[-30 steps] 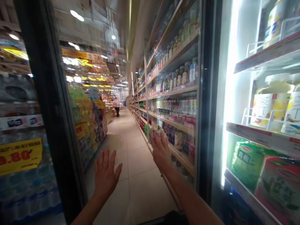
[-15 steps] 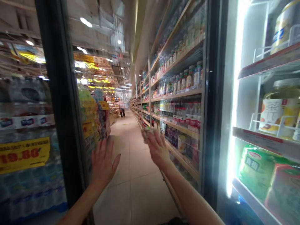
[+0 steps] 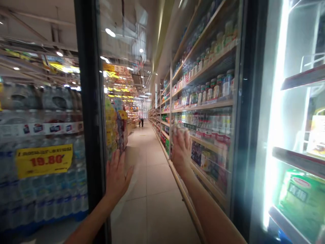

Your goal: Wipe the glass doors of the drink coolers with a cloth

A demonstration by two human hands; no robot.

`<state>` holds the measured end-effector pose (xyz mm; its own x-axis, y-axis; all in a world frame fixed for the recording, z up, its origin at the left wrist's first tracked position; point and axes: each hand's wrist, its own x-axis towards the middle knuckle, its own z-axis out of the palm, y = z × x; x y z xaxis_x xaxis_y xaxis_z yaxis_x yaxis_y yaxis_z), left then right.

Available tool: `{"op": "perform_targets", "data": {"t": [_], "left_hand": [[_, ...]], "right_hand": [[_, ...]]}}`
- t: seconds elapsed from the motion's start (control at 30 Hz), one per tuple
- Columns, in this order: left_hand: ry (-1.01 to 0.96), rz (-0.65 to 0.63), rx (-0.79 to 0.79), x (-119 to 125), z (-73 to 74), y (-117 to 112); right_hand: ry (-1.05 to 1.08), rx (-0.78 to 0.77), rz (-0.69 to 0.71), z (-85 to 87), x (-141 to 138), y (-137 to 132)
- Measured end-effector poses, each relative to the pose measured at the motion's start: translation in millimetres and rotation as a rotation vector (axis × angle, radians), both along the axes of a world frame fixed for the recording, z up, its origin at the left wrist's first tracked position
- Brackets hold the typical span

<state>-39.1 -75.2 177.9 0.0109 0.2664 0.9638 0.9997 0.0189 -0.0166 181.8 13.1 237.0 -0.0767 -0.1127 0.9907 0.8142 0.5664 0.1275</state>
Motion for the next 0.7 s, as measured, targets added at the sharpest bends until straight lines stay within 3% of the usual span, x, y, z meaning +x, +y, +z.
{"op": "perform_targets", "data": {"t": [0.1, 0.23, 0.3, 0.43, 0.5, 0.63, 0.7], "left_hand": [[-0.032, 0.028, -0.004, -4, -0.3, 0], [0.003, 0.007, -0.031, -12, 3.0, -9], [0.02, 0.002, 0.006, -21, 7.2, -17], [0.038, -0.043, 0.089, -38, 16.8, -33], [0.037, -0.065, 0.104, -43, 20.1, -37], [-0.021, -0.044, 0.119, -51, 22.4, -39], [-0.039, -0.039, 0.114, -55, 23.5, -39]], "right_hand": [[0.139, -0.027, -0.007, 8.8, -12, 1], [-0.346, 0.025, 0.066, -13.3, -60, -16], [-0.465, 0.061, 0.099, -14.7, -78, -21], [-0.058, -0.021, 0.093, 10.5, -102, -21], [-0.037, -0.058, 0.122, 15.5, -122, -27], [-0.472, 0.029, 0.182, -3.1, -166, -45], [-0.577, 0.088, 0.178, -6.0, -168, -46]]}}
